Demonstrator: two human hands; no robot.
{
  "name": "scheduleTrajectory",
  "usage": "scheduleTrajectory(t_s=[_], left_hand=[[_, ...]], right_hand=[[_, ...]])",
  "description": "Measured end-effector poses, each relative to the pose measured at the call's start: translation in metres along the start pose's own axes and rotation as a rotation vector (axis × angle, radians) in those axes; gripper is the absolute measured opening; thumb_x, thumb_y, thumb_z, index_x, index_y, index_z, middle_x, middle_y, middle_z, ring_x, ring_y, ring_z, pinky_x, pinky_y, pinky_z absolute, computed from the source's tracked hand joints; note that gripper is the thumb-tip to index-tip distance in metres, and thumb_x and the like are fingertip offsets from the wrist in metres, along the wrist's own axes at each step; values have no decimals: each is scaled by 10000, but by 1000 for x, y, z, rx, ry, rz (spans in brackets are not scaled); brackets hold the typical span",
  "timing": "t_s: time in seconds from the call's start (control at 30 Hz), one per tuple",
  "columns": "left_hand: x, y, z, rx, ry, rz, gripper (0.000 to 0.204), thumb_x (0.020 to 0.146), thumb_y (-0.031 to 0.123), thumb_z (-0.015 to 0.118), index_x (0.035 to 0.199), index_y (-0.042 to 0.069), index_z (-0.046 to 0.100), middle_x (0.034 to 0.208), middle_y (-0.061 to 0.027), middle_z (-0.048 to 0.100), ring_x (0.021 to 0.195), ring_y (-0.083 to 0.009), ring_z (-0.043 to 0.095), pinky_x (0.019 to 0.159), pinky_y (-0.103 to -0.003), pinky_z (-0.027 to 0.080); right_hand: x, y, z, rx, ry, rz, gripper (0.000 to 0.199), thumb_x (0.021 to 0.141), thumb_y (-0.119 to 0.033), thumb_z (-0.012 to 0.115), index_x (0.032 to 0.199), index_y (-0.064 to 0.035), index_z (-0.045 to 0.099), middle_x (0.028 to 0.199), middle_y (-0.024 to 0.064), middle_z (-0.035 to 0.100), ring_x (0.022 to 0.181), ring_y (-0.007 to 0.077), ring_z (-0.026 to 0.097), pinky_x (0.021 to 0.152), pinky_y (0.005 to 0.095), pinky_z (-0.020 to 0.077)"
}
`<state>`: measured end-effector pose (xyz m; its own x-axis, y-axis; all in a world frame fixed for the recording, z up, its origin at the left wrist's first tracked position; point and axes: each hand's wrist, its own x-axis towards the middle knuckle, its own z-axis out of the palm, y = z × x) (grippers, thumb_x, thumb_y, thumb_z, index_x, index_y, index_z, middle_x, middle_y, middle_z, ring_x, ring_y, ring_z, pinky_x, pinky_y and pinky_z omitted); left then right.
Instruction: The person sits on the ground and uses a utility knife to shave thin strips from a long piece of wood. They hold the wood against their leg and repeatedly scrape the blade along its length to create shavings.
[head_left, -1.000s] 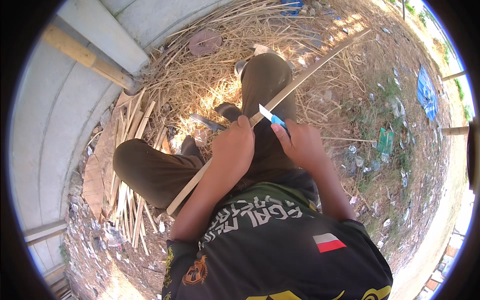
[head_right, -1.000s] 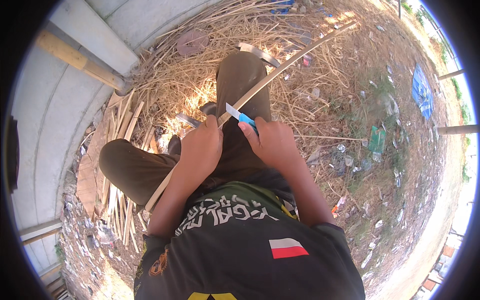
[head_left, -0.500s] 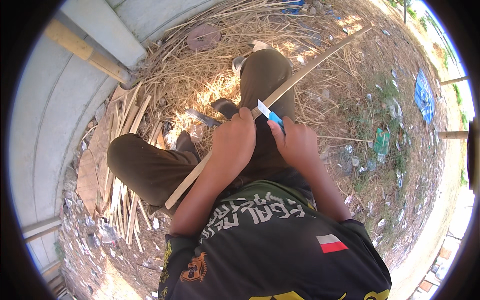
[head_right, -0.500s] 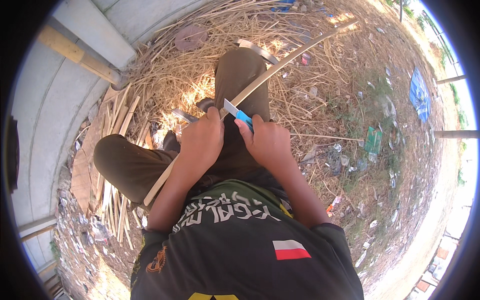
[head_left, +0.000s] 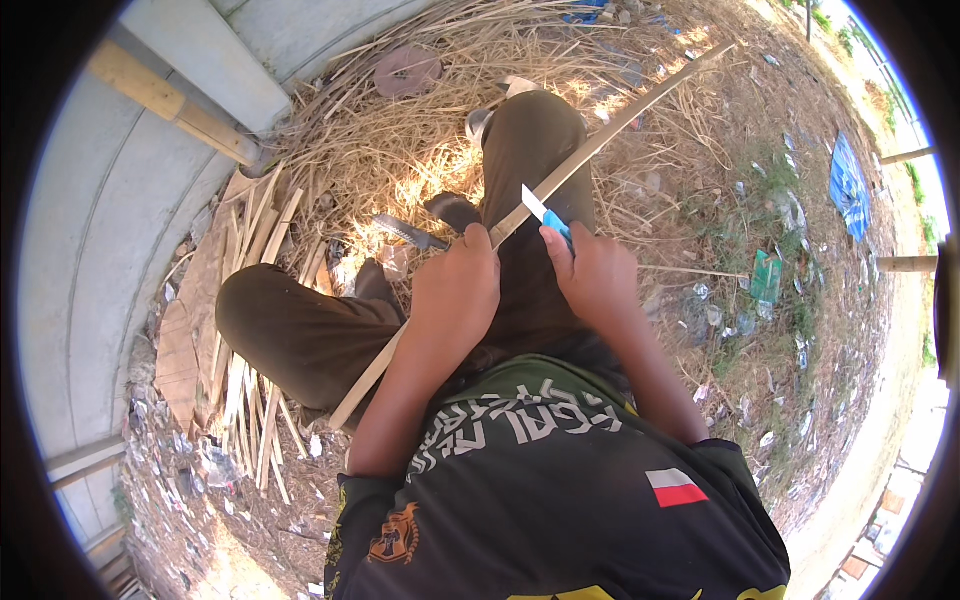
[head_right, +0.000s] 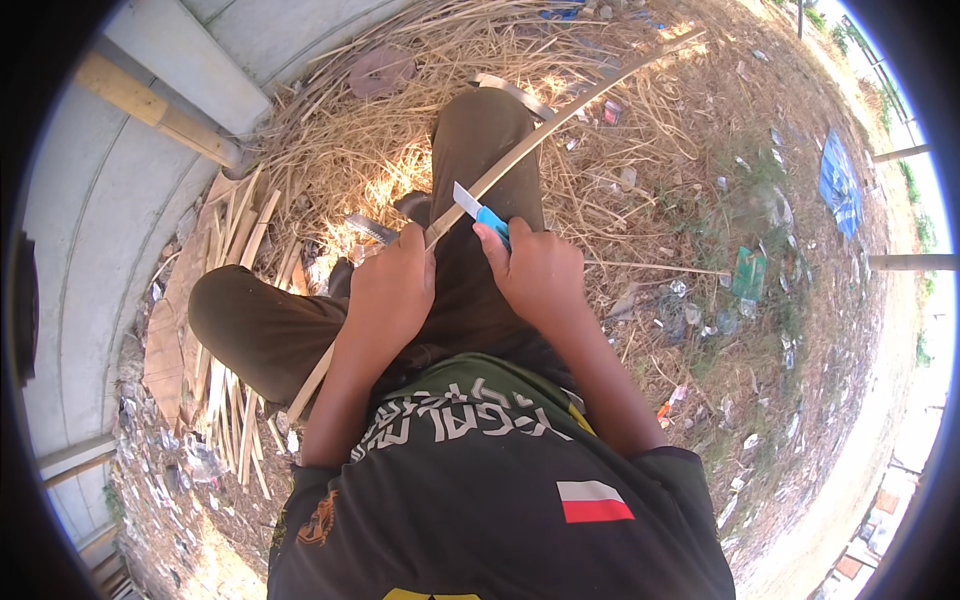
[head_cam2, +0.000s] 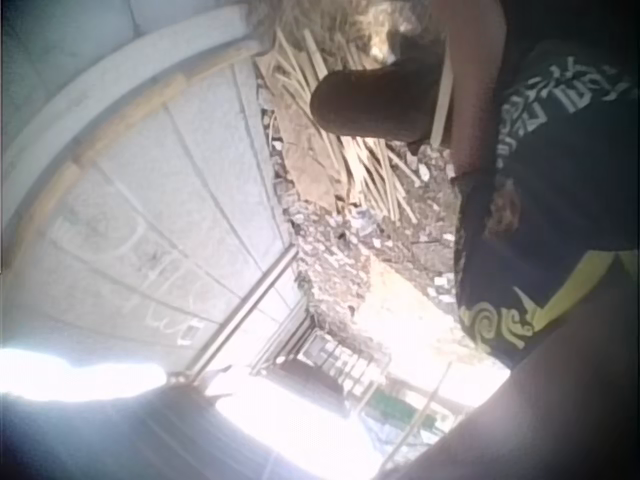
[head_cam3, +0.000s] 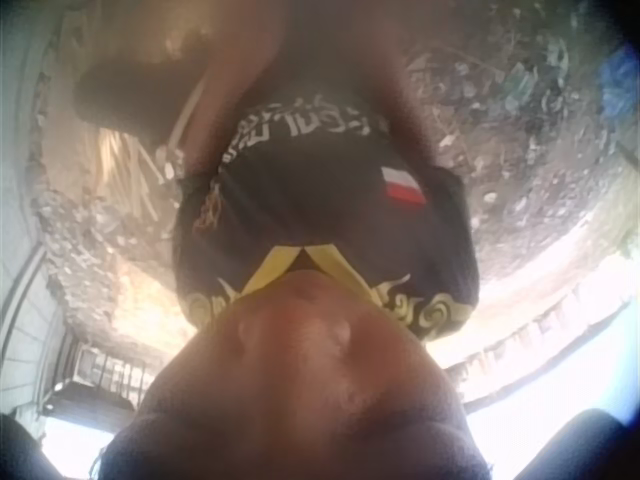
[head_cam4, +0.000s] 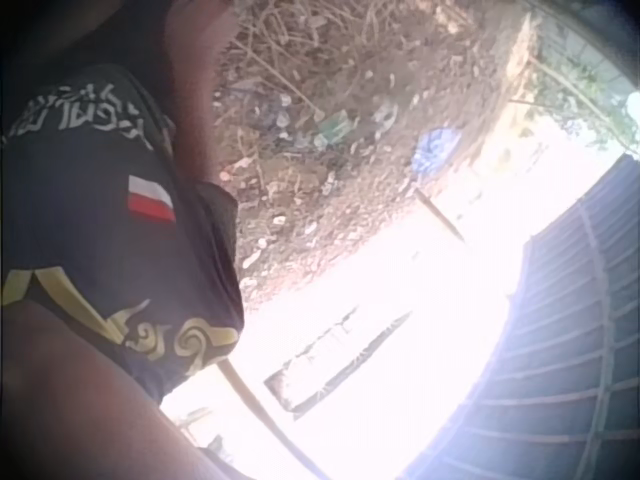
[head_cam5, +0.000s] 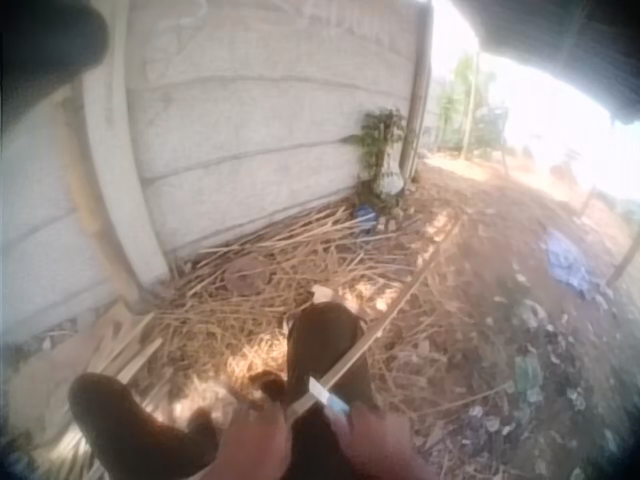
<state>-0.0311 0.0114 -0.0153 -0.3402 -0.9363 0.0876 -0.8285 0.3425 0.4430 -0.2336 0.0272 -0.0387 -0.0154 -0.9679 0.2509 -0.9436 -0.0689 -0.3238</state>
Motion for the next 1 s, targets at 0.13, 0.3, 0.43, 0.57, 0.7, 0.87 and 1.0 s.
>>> scheduleTrajectory(t_s=[0.13,0.3,0.43,0.57,0.7,0.87,1.0], left_hand=[[-1,-1,-1,-9,-2,0,183,1009,161,624,1040,-4,552,831,-237,716,747,-441,722,669,-527,581],[-3,-2,-3,-29,-3,6,178,1010,155,620,1047,-6,553,843,-249,715,756,-443,720,670,-531,576],[-10,-5,-4,-24,34,43,169,1016,146,618,985,4,533,806,-227,700,706,-426,721,621,-512,580],[-11,-3,-10,-73,-68,-49,175,1020,156,605,1065,2,535,847,-255,696,780,-476,703,686,-575,548],[-15,-6,-9,-21,16,20,171,1010,138,627,981,-4,537,788,-219,693,686,-418,719,612,-502,580],[-27,-12,-11,-65,4,-2,180,1008,148,624,1019,-8,535,815,-228,694,728,-442,713,644,-534,569],[-49,-17,-22,-51,-112,-127,170,1025,168,587,1077,21,521,893,-246,704,803,-474,697,701,-585,533]], right_hand=[[2,-2,-2,15,-7,-10,579,1080,-538,542,749,-66,584,544,168,599,490,400,641,452,494,489],[1,-5,-3,12,-33,33,577,1079,-539,543,751,-66,584,545,168,598,494,401,643,459,497,491],[1,-4,-2,-2,-12,11,572,1079,-539,543,762,-65,584,536,162,592,486,394,639,455,493,490],[0,-3,1,-5,6,-6,569,1080,-540,541,770,-65,583,528,157,587,475,387,635,447,484,488],[0,-8,-3,38,-60,54,522,1092,-491,540,810,-56,599,580,193,592,528,437,619,502,526,464],[2,2,6,27,18,67,556,1089,-525,528,776,-69,586,558,169,598,506,407,633,485,512,485],[2,-2,3,-3,2,13,582,1090,-538,519,747,-73,595,556,161,605,497,396,634,481,515,489]])
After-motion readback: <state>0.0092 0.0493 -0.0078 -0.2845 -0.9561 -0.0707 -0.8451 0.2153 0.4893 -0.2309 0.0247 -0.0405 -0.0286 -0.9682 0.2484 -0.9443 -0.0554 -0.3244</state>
